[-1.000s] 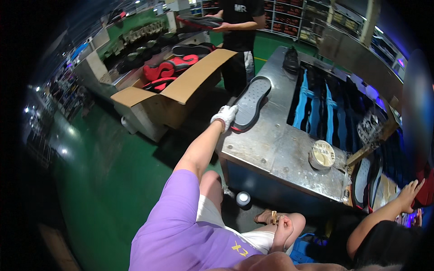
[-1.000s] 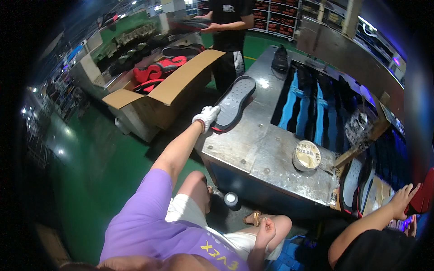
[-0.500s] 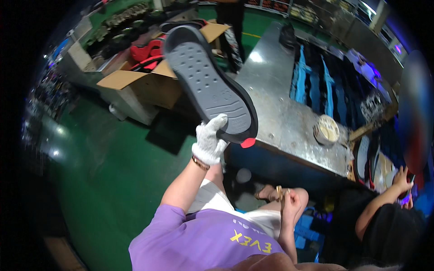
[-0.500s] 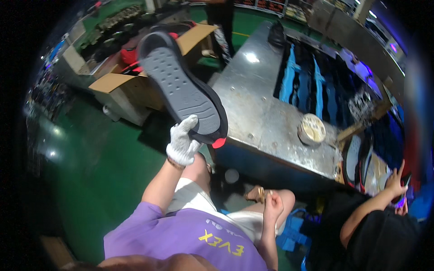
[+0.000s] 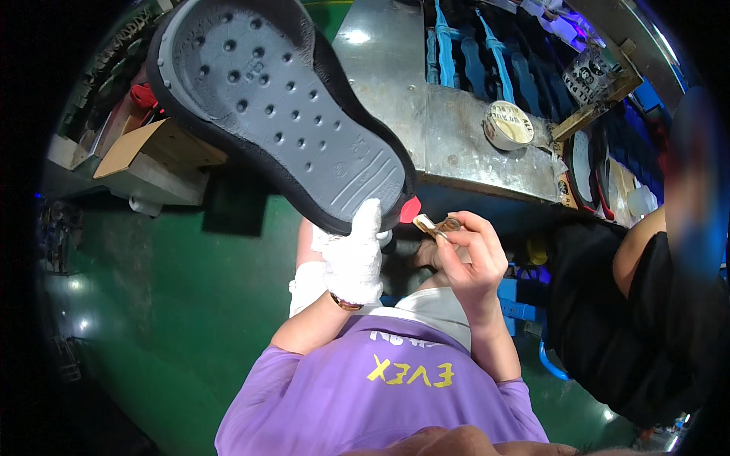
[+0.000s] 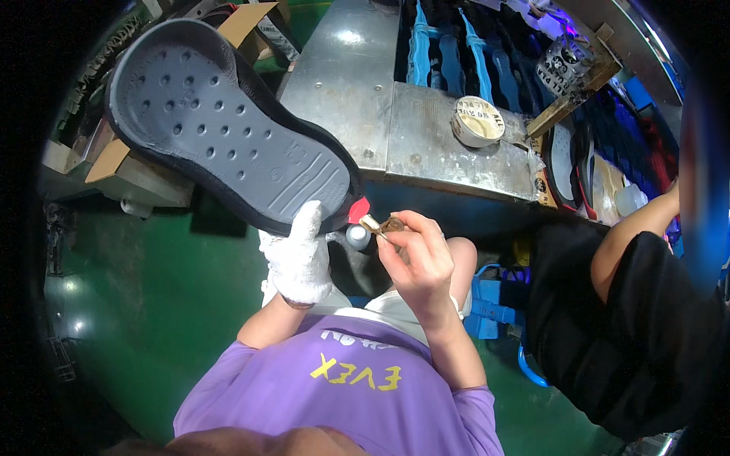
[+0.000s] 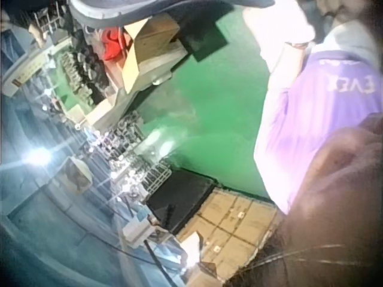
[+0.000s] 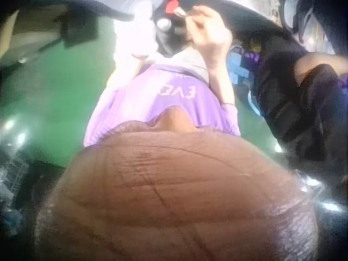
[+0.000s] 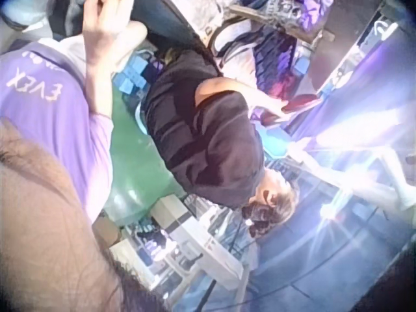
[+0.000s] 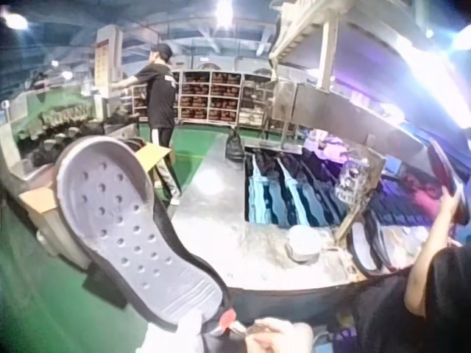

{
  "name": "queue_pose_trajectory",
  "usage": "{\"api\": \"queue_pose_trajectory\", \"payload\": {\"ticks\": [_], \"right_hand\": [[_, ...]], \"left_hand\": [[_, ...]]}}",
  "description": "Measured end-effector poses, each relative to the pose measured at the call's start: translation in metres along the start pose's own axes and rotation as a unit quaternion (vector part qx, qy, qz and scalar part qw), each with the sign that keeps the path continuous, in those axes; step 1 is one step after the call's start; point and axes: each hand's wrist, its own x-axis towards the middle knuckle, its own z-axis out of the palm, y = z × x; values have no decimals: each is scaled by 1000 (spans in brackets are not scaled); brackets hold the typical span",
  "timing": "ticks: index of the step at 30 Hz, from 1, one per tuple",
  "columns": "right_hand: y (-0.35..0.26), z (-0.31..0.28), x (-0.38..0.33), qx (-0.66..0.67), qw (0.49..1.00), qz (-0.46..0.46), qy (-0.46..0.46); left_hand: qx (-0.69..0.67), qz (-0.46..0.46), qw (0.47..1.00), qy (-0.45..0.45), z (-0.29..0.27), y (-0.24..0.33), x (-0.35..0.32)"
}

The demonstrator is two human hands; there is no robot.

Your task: The person applies glue to the edge of a shoe sole using a small brush. They repeatedly dip the brush into a container of glue and spread it along the perimeter of the sole, then place the sole on a metal table.

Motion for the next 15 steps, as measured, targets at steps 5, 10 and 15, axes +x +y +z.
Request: {"api": "queue_pose_trajectory", "payload": {"ticks": [5, 10, 15], "right_hand": [[-4, 9, 1, -18, 1000, -2, -14], [-4, 9, 3, -78, 996, -23, -45], [2, 8, 2, -135, 989, -45, -49]], "left_hand": [[108, 29, 993, -39, -15, -16, -4], [268, 138, 946, -120, -32, -28, -9], [257, 181, 938, -144, -40, -35, -9]]}}
